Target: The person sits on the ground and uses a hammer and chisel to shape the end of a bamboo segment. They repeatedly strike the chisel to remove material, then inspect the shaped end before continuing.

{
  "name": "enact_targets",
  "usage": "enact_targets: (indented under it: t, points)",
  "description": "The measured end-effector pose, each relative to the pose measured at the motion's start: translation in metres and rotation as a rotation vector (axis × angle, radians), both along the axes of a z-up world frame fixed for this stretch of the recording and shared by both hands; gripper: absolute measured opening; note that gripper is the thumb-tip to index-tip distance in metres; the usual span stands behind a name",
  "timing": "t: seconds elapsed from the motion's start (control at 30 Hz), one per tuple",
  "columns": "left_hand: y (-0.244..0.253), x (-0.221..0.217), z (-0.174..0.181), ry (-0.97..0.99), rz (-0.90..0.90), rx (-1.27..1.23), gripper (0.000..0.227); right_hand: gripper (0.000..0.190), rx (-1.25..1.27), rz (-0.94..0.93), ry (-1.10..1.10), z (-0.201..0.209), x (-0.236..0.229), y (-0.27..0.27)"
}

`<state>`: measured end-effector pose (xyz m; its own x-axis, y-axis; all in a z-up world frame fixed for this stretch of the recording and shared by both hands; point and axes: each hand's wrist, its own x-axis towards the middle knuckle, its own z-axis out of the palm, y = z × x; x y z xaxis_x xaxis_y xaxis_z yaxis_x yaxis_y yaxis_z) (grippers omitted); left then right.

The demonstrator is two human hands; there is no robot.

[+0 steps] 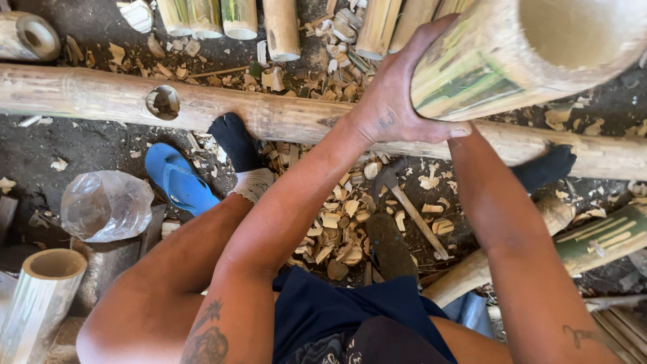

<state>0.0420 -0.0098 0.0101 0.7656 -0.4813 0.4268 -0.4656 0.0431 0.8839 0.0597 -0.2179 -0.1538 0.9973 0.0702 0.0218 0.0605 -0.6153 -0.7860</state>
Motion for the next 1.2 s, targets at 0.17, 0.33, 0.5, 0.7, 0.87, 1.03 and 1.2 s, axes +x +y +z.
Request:
enact_targets:
  t: [0.17,0.33,0.5,0.7,0.87,1.03,1.2]
  points:
    - [-0.003,0.008,0.0,0.014,0.02,0.049,0.124,0.029,-0.001,0.077,0.069,-0.002,0.026,0.01]
    - [-0.007,0.015,-0.006,0.088,0.004,0.009,0.124,0.031,0.067,0.13,0.107,-0.008,0.033,0.025]
    - [-0.013,0.025,-0.018,0.079,-0.012,-0.117,0.131,0.033,0.175,0.216,0.142,-0.005,0.029,0.021]
    - [-0.002,0.032,-0.02,0.151,0.006,-0.151,0.106,0.035,0.297,0.309,0.197,0.003,-0.002,0.008]
    - [0.001,0.038,-0.017,0.051,0.135,0.01,0.095,0.015,-0.034,0.032,0.342,0.004,-0.04,0.008]
    - [0.006,0.046,-0.03,0.145,0.164,0.027,0.1,0.017,0.165,-0.033,-0.073,-0.004,-0.073,0.013]
    - [0.008,0.011,-0.087,0.091,0.23,0.096,0.117,0.03,0.005,-0.24,0.256,-0.006,-0.132,0.036]
